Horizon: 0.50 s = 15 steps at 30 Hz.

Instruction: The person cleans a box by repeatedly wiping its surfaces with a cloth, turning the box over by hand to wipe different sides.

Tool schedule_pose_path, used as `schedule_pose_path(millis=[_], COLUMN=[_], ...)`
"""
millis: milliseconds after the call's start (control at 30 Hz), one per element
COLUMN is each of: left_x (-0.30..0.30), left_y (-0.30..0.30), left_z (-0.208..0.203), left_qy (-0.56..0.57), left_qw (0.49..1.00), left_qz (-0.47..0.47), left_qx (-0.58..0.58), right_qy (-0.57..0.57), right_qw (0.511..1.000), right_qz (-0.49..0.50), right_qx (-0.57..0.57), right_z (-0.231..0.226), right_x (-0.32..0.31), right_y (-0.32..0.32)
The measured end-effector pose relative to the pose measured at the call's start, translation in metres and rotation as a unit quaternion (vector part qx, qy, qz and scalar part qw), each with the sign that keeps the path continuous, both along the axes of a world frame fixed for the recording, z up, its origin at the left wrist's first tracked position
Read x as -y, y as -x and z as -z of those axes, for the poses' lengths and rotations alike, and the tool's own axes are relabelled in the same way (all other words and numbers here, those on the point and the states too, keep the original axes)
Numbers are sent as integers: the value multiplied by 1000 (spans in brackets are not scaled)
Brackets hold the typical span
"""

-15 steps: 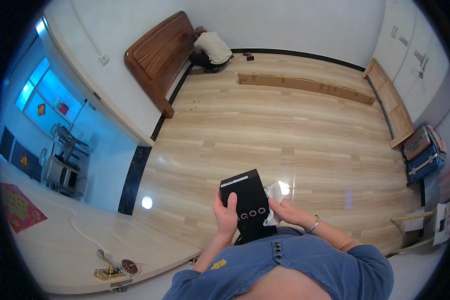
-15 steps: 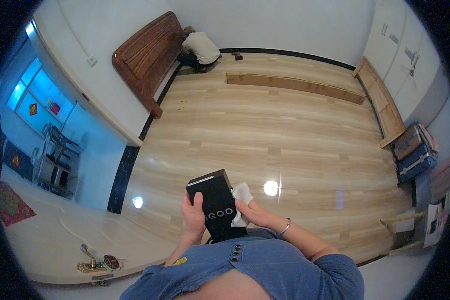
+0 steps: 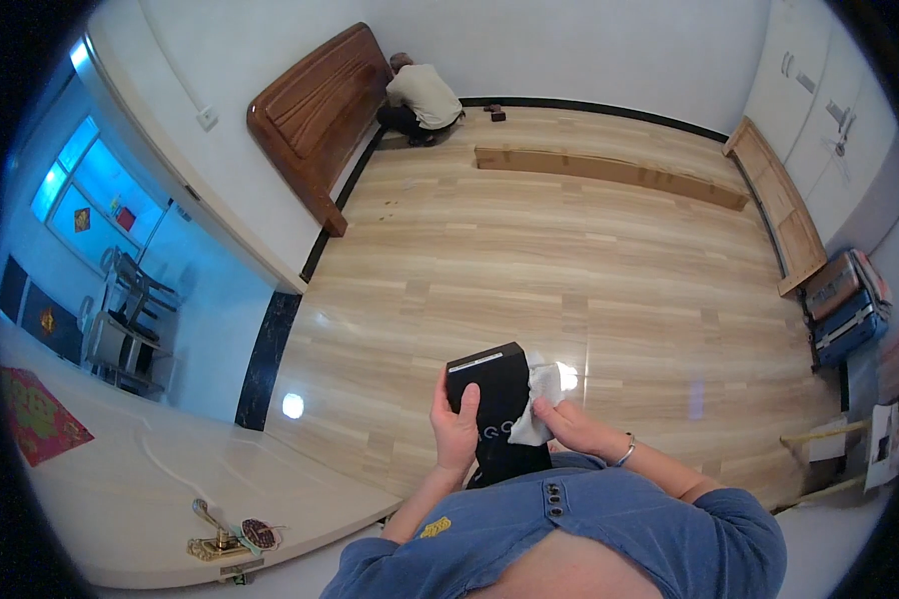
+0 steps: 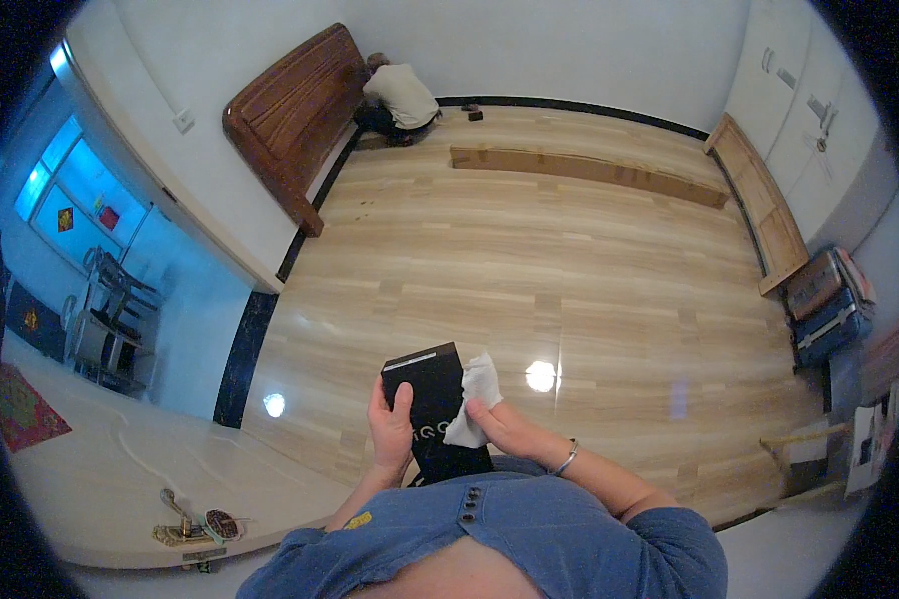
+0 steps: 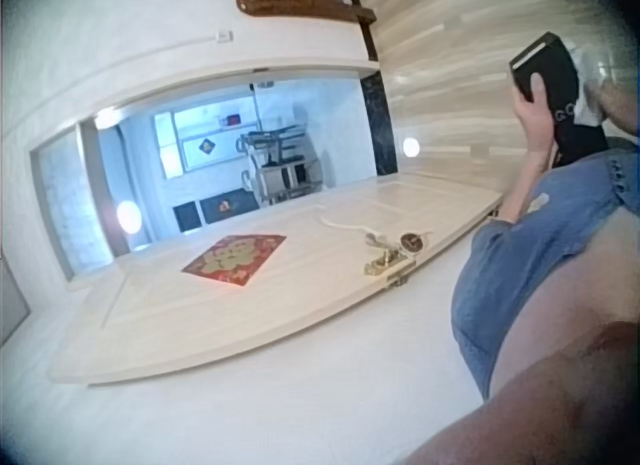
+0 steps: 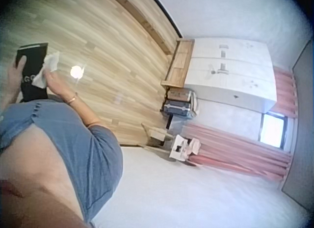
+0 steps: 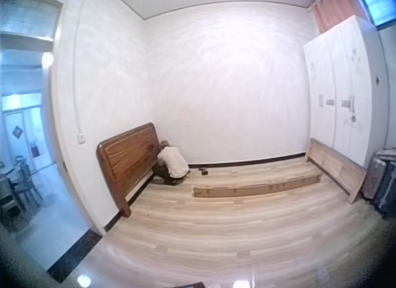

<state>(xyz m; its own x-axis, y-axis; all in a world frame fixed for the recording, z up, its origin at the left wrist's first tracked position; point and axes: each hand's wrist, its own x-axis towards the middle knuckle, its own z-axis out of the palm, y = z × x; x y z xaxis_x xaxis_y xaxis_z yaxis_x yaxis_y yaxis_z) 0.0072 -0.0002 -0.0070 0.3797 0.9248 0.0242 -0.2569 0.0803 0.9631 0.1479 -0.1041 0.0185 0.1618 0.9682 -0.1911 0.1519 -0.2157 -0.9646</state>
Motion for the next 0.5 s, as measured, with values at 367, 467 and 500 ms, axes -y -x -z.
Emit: schedule_pose_path(millis=[367, 467, 500], left_x=[16, 24, 25], left_y=[-22, -33, -38], left_z=[5, 2, 5], left_qy=[18, 7, 8], left_qw=[997, 997, 997], left_qz=[70, 79, 77], left_qx=[7, 1, -2], right_qy=[-16, -29, -41], right_qw=[991, 985, 983], right_qz=[126, 163, 169], right_qx=[-34, -52, -60], right_z=[30, 44, 45], right_x=[3, 8, 10], right_y=[-4, -13, -17])
